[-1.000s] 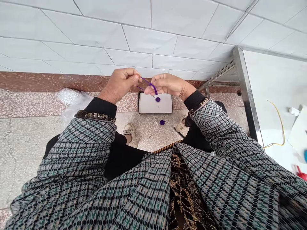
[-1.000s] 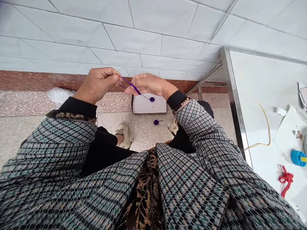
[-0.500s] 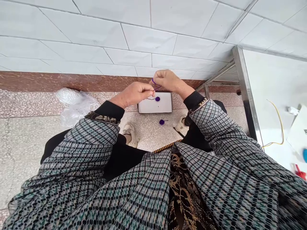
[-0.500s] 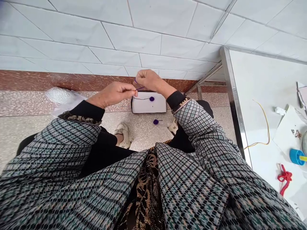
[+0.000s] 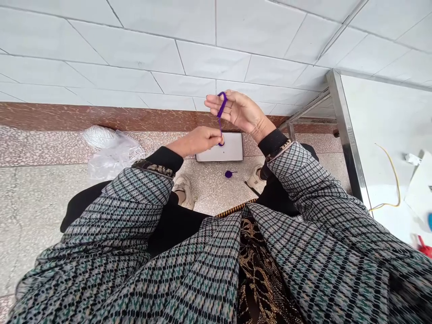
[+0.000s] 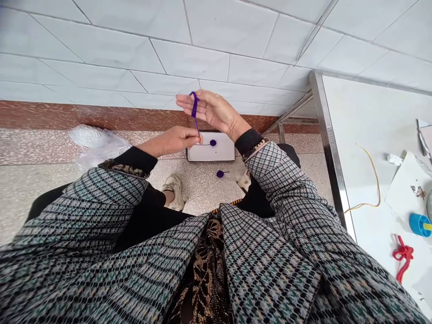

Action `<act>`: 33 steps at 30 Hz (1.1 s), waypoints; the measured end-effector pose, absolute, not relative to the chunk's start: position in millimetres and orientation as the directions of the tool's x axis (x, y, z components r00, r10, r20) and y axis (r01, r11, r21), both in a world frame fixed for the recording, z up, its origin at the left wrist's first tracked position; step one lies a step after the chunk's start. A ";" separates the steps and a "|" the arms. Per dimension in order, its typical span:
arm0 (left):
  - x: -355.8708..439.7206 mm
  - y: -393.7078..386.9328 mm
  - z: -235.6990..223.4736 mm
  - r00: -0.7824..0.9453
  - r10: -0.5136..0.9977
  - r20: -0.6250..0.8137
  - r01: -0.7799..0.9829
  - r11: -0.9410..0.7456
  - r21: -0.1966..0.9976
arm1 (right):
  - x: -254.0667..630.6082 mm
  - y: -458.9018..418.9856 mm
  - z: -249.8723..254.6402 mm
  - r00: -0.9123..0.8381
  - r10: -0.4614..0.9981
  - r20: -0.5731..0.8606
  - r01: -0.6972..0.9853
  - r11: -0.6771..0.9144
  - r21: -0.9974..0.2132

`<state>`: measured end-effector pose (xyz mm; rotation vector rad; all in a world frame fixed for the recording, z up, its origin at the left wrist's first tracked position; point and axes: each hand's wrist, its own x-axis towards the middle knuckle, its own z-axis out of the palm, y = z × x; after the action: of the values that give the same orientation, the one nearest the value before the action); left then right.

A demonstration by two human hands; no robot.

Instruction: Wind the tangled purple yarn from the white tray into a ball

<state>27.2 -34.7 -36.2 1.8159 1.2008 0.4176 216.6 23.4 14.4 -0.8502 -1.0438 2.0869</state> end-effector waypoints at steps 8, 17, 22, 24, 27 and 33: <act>17.5 -40.3 -21.1 0.423 0.903 -0.078 0.554 -0.190 0.810 | 210.0 29.2 -3.4 -0.435 0.864 -0.253 0.484 -0.012 -0.875; -5.4 -27.7 -25.4 0.073 0.994 -0.079 0.582 0.022 0.813 | 219.5 18.0 15.1 -0.678 0.645 -0.353 -0.021 -0.497 -0.867; 26.3 -35.1 -36.1 0.415 0.889 -0.193 0.531 -0.065 0.845 | 215.6 18.7 13.5 -0.615 0.765 -0.189 -0.197 -0.382 -0.903; 33.5 -38.9 -35.9 0.505 0.843 -0.185 0.500 -0.111 0.859 | 212.5 21.2 7.5 -0.585 0.794 -0.167 -0.105 -0.278 -0.955; 29.1 -41.1 -31.0 0.487 0.863 -0.131 0.508 -0.158 0.847 | 210.1 25.1 -1.2 -0.523 0.835 -0.170 0.241 -0.047 -0.969; 4.2 -35.3 -20.5 0.165 0.986 -0.002 0.506 -0.083 0.859 | 212.8 25.3 -2.3 -0.648 0.651 -0.395 0.399 -0.151 -0.904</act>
<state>4.2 -35.3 -20.5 1.6968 1.4373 0.8139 212.8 25.3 -2.3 -1.2072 -1.9050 1.8927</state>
